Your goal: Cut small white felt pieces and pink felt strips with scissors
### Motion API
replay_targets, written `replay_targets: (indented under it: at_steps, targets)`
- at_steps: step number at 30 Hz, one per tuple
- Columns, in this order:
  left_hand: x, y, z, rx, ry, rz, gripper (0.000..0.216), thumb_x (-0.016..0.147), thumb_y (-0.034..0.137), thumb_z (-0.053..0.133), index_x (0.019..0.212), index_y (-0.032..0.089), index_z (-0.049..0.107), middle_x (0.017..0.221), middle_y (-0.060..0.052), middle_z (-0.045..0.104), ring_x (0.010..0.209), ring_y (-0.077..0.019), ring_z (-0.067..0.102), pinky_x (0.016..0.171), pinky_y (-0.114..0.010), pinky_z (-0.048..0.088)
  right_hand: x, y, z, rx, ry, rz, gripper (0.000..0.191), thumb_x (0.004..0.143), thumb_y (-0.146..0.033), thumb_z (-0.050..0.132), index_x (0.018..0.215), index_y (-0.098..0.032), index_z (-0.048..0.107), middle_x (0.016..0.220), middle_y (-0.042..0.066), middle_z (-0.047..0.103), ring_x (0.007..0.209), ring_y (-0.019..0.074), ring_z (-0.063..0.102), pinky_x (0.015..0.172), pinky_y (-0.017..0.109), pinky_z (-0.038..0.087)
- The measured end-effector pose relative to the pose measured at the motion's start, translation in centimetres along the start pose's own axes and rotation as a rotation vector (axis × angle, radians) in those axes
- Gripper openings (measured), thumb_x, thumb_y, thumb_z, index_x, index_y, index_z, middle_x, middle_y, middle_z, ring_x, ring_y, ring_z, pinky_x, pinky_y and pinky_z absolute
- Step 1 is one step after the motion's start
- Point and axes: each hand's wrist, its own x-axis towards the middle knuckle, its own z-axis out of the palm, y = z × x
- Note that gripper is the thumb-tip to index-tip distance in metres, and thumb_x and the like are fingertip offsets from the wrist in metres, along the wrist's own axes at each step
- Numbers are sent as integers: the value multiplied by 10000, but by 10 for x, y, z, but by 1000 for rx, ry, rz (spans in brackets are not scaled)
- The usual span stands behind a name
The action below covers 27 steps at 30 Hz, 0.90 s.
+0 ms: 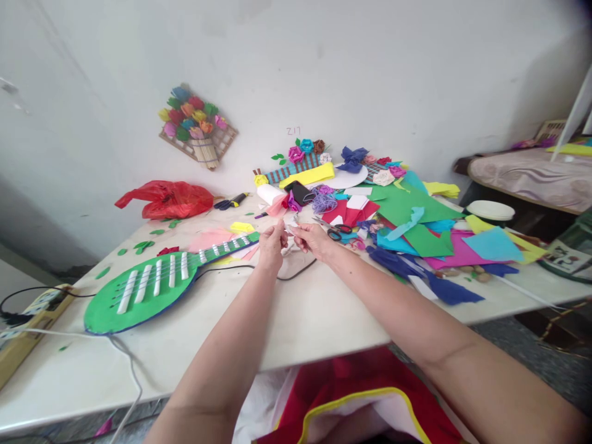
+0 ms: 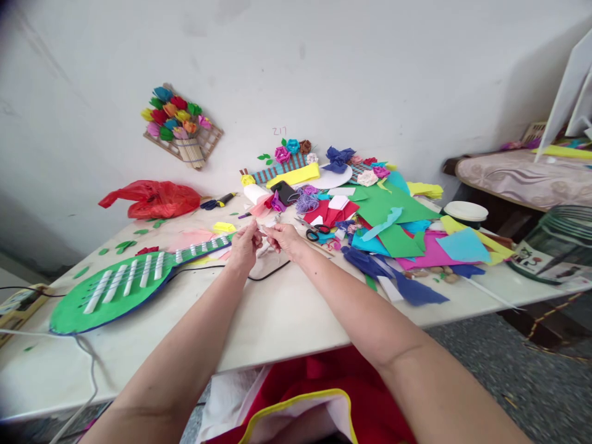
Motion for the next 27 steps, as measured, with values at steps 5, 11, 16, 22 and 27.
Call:
replay_targets:
  at_steps: [5, 11, 16, 22, 27]
  targets:
    - [1, 0, -2, 31, -72, -20, 338, 599, 428, 721, 583, 143, 539, 430, 54, 416, 384, -40, 327, 404, -195, 260, -1, -2, -2, 53, -56, 52, 370, 661, -497, 649, 674, -156, 506, 443, -64, 485, 331, 41, 370, 309, 171, 235]
    - [0, 4, -3, 59, -13, 19, 327, 589, 424, 722, 593, 142, 557, 431, 56, 409, 395, -41, 319, 416, -196, 275, -1, -4, -1, -26, -5, 49, 360, 762, -489, 544, 718, -132, 553, 518, 19, 588, 392, 77, 458, 332, 184, 322]
    - [3, 4, -5, 47, 31, 8, 331, 586, 436, 718, 646, 139, 585, 442, 61, 406, 404, -42, 326, 420, -192, 267, -1, -5, 0, -249, 5, -88, 291, 725, -432, 584, 675, -146, 569, 572, 14, 599, 461, 81, 470, 370, 185, 347]
    - [2, 3, -5, 45, 34, 9, 341, 571, 417, 731, 553, 142, 532, 446, 53, 414, 411, -40, 339, 428, -192, 285, -2, -3, 1, -708, 79, -291, 155, 734, -300, 594, 669, -161, 610, 519, -19, 579, 462, 79, 466, 486, 200, 342]
    - [0, 5, -3, 45, 29, -13, 378, 572, 435, 725, 506, 148, 488, 457, 48, 414, 411, -41, 349, 421, -193, 290, -4, -3, -1, -1044, 125, -454, 254, 806, -290, 525, 601, -167, 610, 561, 24, 617, 546, 118, 519, 560, 227, 329]
